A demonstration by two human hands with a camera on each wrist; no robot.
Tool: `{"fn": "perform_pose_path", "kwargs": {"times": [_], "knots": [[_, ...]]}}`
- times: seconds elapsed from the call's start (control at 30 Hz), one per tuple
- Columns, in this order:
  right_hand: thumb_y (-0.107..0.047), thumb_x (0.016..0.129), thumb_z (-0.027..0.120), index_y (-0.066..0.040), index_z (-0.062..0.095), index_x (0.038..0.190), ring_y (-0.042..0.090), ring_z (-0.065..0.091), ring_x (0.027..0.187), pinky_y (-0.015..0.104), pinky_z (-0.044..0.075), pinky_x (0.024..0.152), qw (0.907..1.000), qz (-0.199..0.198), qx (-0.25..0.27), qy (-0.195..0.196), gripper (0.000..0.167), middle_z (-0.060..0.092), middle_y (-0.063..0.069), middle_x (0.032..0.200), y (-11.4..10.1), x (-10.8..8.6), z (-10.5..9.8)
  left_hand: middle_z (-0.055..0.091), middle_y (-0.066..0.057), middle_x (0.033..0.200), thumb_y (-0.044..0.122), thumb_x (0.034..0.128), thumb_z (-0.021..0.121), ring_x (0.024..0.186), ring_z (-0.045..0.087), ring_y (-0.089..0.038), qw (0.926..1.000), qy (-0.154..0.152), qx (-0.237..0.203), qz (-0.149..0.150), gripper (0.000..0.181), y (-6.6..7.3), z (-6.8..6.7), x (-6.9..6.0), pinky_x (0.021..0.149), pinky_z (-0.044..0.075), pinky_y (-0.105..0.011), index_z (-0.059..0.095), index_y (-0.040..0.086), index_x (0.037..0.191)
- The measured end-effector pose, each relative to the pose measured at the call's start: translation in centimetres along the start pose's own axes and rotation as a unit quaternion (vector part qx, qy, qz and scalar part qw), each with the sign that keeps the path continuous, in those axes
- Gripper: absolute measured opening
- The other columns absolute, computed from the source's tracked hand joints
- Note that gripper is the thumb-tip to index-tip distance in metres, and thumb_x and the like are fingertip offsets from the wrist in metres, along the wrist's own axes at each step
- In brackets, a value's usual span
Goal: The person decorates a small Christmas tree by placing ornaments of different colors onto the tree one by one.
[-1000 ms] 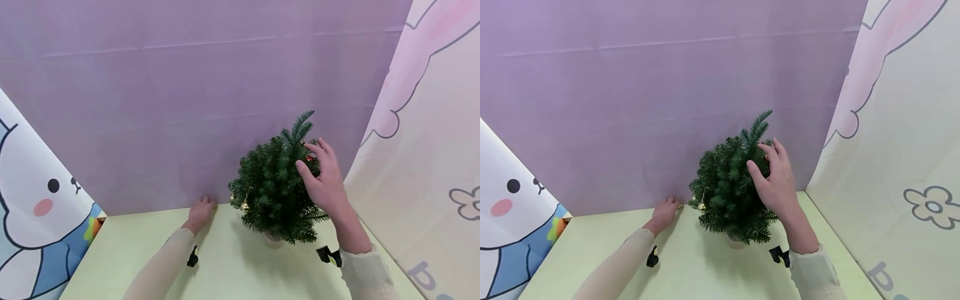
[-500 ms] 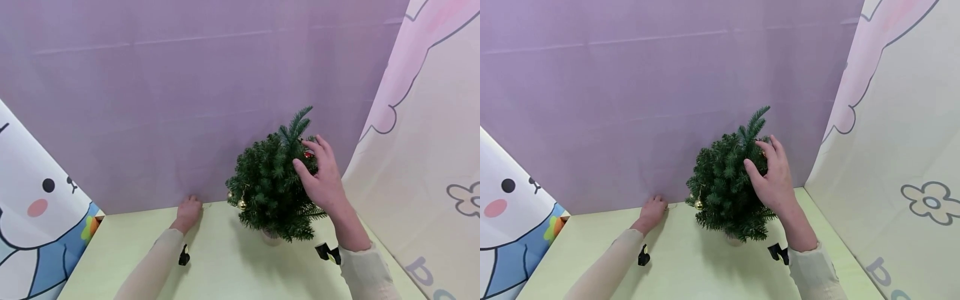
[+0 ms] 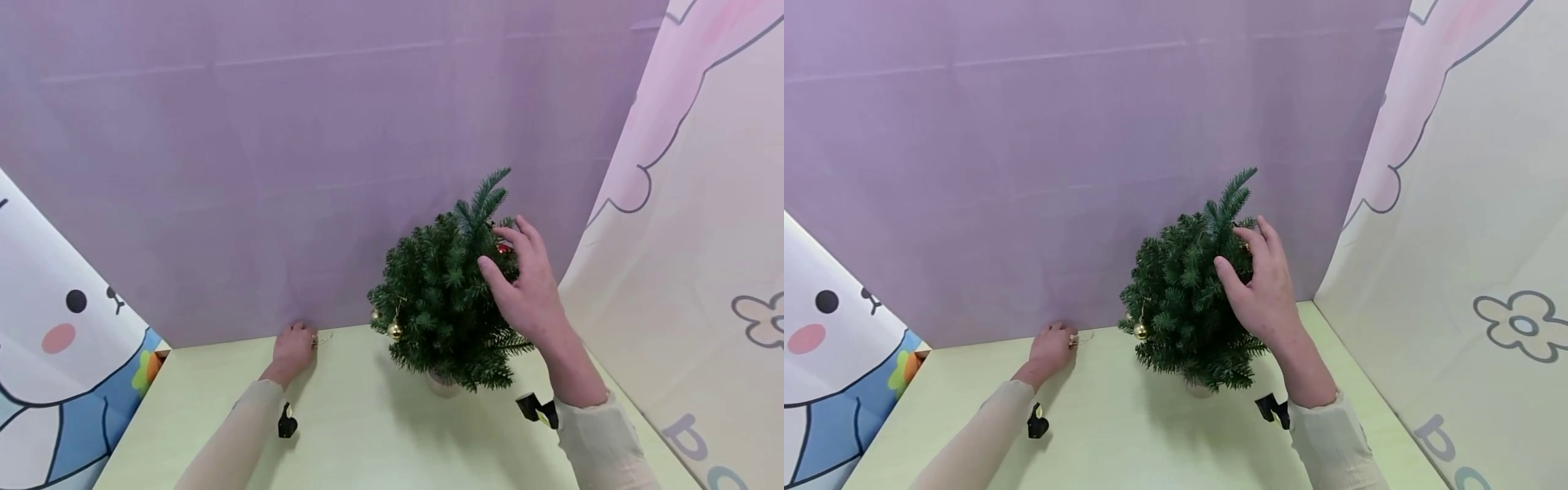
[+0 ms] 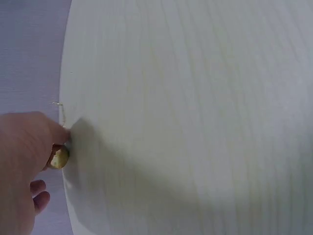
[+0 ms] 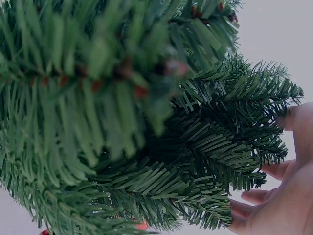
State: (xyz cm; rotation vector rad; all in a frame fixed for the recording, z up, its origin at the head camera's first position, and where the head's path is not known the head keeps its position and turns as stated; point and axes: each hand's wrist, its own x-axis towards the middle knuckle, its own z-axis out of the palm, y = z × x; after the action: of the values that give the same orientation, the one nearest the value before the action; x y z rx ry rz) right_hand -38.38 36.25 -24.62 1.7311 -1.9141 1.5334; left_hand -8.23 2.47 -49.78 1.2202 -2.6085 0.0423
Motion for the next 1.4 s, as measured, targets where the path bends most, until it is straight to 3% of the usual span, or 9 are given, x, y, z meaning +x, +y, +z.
{"fn": "perform_pose_path", "kwargs": {"times": [0.13, 0.33, 0.53, 0.77, 0.83, 0.9, 1.07, 1.27, 1.4], "knots": [[-0.032, 0.097, 0.058, -0.008, 0.046, 0.141, 0.032, 0.019, 0.143, 0.064, 0.024, 0.104, 1.0000, 0.002, 0.002, 0.001, 0.051, 0.018, 0.006, 0.158, 0.0, 0.0, -0.1, 0.053, -0.023, 0.127, 0.018, 0.0781, 0.068, 0.113, 0.046, -0.047, 0.9989, -0.020, -0.028, -0.030, 0.043, -0.7, -0.4, -0.1, 0.088, 0.041, -0.061, 0.066, 0.005, 0.119], [-0.032, 0.098, 0.058, -0.008, 0.046, 0.140, 0.032, 0.020, 0.143, 0.064, 0.031, 0.100, 1.0000, 0.004, -0.001, -0.003, 0.050, 0.017, 0.006, 0.158, 0.0, 0.0, -0.1, 0.057, -0.020, 0.116, 0.018, 0.0773, 0.067, 0.107, 0.048, -0.045, 0.9977, -0.041, -0.038, -0.039, 0.027, -1.3, -0.9, -0.3, 0.085, 0.044, -0.058, 0.069, 0.007, 0.102], [-0.033, 0.098, 0.056, -0.008, 0.046, 0.141, 0.035, 0.024, 0.141, 0.052, 0.051, 0.072, 0.9999, 0.006, -0.006, -0.006, 0.051, 0.016, 0.005, 0.159, 0.1, -0.1, -0.1, 0.056, -0.020, 0.119, 0.026, 0.0790, 0.068, 0.116, 0.045, -0.046, 0.9966, -0.054, -0.041, -0.046, 0.021, -1.6, -1.0, -0.3, 0.079, 0.047, -0.058, 0.070, 0.012, 0.094], [-0.032, 0.098, 0.056, -0.008, 0.046, 0.141, 0.033, 0.024, 0.141, 0.052, 0.051, 0.072, 0.9999, 0.006, -0.009, -0.008, 0.050, 0.017, 0.006, 0.159, 0.0, -0.3, -0.1, 0.056, -0.019, 0.114, 0.028, 0.0794, 0.071, 0.113, 0.046, -0.045, 0.9964, -0.042, -0.058, -0.046, 0.023, -1.3, -0.6, -0.7, 0.076, 0.048, -0.056, 0.072, 0.010, 0.094], [-0.032, 0.098, 0.056, -0.007, 0.046, 0.140, 0.034, 0.022, 0.142, 0.054, 0.050, 0.074, 0.9999, 0.004, -0.010, -0.006, 0.050, 0.016, 0.006, 0.159, 0.0, -0.3, -0.1, 0.057, -0.017, 0.113, 0.030, 0.0789, 0.072, 0.111, 0.047, -0.045, 0.9961, -0.033, -0.065, -0.049, 0.026, -1.0, -0.7, -1.0, 0.076, 0.048, -0.055, 0.073, 0.010, 0.095], [-0.030, 0.098, 0.056, -0.007, 0.046, 0.140, 0.034, 0.021, 0.142, 0.058, 0.045, 0.085, 0.9999, 0.001, -0.011, -0.004, 0.049, 0.017, 0.007, 0.159, -0.1, -0.3, -0.1, 0.059, -0.015, 0.109, 0.033, 0.0781, 0.074, 0.108, 0.048, -0.044, 0.9955, -0.027, -0.075, -0.051, 0.028, -0.7, -0.9, -1.2, 0.075, 0.048, -0.054, 0.073, 0.011, 0.095], [-0.034, 0.099, 0.054, -0.007, 0.045, 0.141, 0.038, 0.021, 0.141, 0.066, 0.025, 0.102, 0.9997, 0.010, -0.022, 0.003, 0.051, 0.016, 0.009, 0.158, -0.2, 0.0, 0.3, 0.061, -0.011, 0.108, 0.041, 0.0785, 0.075, 0.102, 0.052, -0.040, 0.9926, -0.021, -0.105, -0.056, 0.029, -0.3, -1.6, -2.1, 0.073, 0.049, -0.052, 0.074, 0.015, 0.093], [-0.041, 0.098, 0.052, -0.009, 0.043, 0.143, 0.040, 0.022, 0.140, 0.072, 0.013, 0.103, 0.9988, 0.011, -0.047, 0.002, 0.055, 0.014, 0.010, 0.159, -0.6, 0.1, 1.4, 0.062, -0.012, 0.113, 0.039, 0.0788, 0.075, 0.104, 0.054, -0.042, 0.9868, 0.006, -0.151, -0.058, 0.028, 0.2, -2.3, -4.2, 0.080, 0.047, -0.055, 0.075, 0.016, 0.093], [-0.040, 0.099, 0.052, -0.009, 0.044, 0.142, 0.039, 0.020, 0.142, 0.072, 0.012, 0.102, 0.9985, 0.004, -0.054, 0.011, 0.054, 0.014, 0.013, 0.159, -0.7, 0.0, 1.9, 0.064, -0.010, 0.111, 0.037, 0.0787, 0.076, 0.105, 0.055, -0.042, 0.9827, 0.031, -0.175, -0.053, 0.024, 0.6, -3.0, -5.5, 0.084, 0.046, -0.055, 0.075, 0.016, 0.092]]}}
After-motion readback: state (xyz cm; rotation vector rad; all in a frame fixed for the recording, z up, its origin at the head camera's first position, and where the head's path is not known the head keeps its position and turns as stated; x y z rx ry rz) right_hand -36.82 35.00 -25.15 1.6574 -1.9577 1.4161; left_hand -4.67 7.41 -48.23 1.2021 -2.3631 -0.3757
